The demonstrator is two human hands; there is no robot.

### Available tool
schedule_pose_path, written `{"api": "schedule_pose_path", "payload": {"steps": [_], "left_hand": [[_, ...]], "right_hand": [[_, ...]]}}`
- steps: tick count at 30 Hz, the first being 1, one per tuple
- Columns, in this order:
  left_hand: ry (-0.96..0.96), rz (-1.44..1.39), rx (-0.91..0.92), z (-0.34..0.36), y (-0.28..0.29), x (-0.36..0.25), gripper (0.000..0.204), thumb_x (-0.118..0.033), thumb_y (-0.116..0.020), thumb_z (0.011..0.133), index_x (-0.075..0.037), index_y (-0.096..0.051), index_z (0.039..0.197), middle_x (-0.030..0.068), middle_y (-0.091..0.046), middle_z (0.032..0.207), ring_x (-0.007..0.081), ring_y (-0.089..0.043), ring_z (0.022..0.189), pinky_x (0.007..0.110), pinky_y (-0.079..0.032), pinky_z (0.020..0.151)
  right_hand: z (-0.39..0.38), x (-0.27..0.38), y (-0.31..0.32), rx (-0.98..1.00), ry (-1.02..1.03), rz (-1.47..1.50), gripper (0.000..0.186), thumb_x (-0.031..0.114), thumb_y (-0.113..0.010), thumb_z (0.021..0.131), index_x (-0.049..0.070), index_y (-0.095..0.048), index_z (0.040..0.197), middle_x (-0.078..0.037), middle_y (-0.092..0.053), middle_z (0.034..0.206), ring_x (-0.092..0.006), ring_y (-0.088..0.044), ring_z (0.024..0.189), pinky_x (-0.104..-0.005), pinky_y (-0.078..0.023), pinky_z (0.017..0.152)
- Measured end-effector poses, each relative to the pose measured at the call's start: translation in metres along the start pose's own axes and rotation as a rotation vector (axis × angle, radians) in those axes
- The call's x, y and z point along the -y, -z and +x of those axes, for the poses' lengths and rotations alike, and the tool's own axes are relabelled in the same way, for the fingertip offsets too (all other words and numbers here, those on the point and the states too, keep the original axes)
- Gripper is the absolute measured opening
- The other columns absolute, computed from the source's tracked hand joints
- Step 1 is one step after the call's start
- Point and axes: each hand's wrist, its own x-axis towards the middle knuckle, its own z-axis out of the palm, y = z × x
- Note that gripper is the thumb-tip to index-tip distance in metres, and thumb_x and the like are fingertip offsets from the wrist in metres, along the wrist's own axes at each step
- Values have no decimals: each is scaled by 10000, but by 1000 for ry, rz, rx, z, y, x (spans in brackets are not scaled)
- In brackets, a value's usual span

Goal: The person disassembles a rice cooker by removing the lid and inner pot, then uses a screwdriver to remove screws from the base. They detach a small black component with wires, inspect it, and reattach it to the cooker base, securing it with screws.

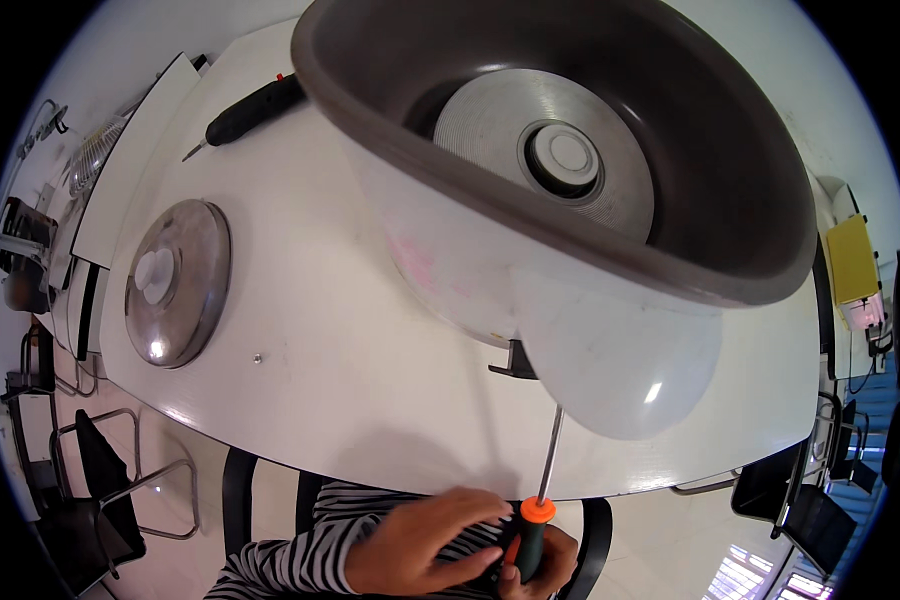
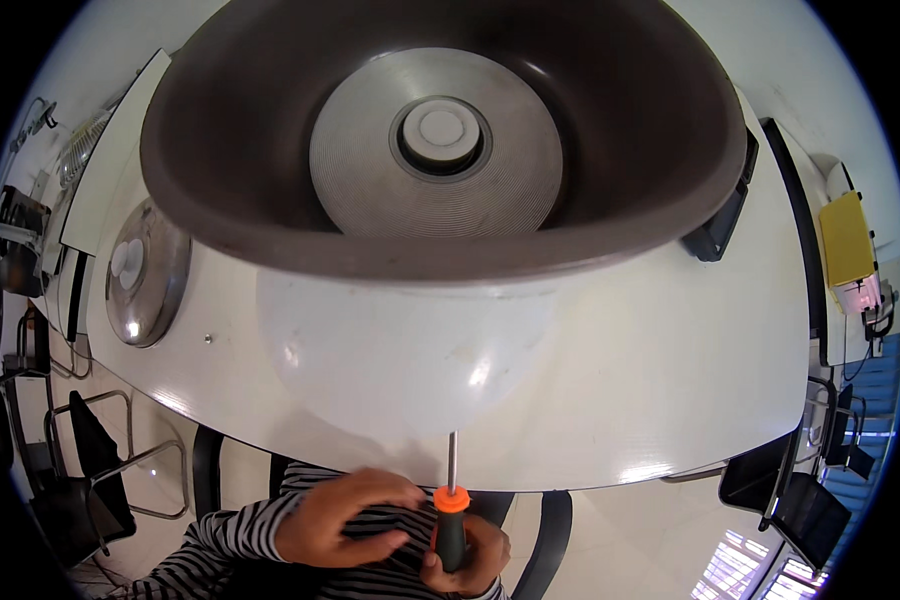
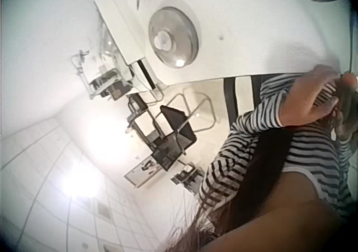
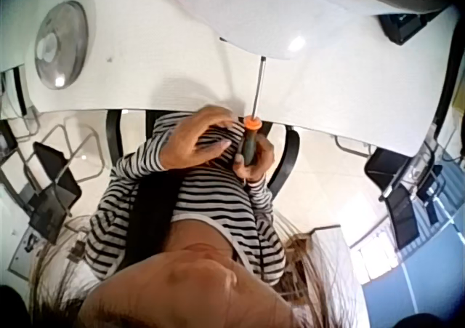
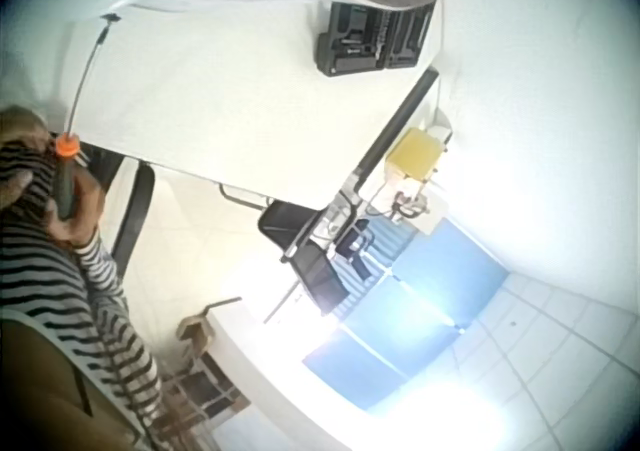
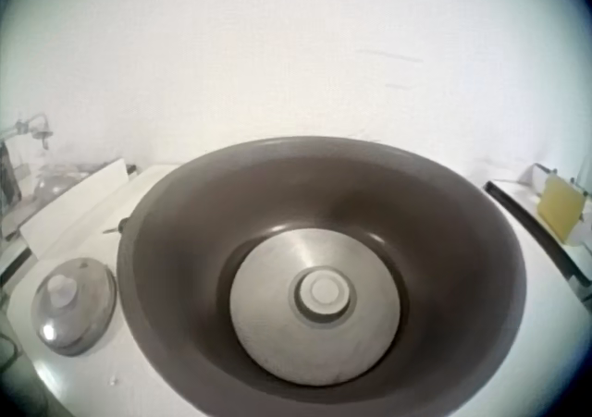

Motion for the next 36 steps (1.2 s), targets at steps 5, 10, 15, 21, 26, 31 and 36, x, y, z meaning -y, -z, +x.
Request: {"api": "schedule_pose_path", "payload": {"steps": [5,10,15,21,26,31,36], "left_hand": [[-435,872,-535,38,29,-30,290,-74,-625,592,-54,-592,879,101,-550,812,176,-568,655,233,-466,528],[-456,1193,-518,63,29,-28,177,-164,-587,619,-80,-573,774,127,-524,858,201,-555,661,250,-443,547],[-400,1026,-555,62,26,-18,205,-134,-600,582,-58,-588,772,120,-549,844,230,-558,703,300,-448,588],[-453,939,-493,61,32,-18,221,-102,-595,518,-58,-595,735,76,-578,760,229,-567,667,321,-452,604],[-525,943,-440,54,35,-15,219,-103,-601,478,-99,-598,697,55,-564,743,186,-543,596,248,-440,515],[-612,947,-492,47,32,-16,262,-85,-639,510,-124,-604,768,40,-535,737,149,-520,589,224,-429,479],[-655,962,-647,45,28,-12,313,-67,-676,542,-148,-611,838,24,-505,732,113,-497,581,200,-418,443]], "right_hand": [[5,1,0,-21,51,-151,490,323,-583,701,-52,-428,975,-96,-484,670,-153,-450,500,-248,-379,451],[2,-9,1,39,58,-123,449,291,-589,684,-40,-428,941,-100,-468,625,-172,-440,473,-270,-368,426],[10,-12,-4,17,171,-162,441,307,-581,679,-23,-416,920,-114,-439,591,-202,-399,421,-302,-346,394],[10,-19,-3,52,182,-125,439,334,-595,664,2,-408,883,-89,-385,544,-189,-351,400,-299,-295,372],[7,-20,-3,37,196,-123,420,331,-603,655,23,-407,862,-73,-365,521,-186,-341,395,-298,-283,370],[1,-18,-1,81,218,-125,422,314,-626,631,27,-412,854,-64,-376,524,-188,-357,397,-300,-307,376],[-2,-14,-2,59,288,-99,445,290,-626,624,19,-401,895,-76,-391,539,-197,-379,404,-299,-324,374]]}}
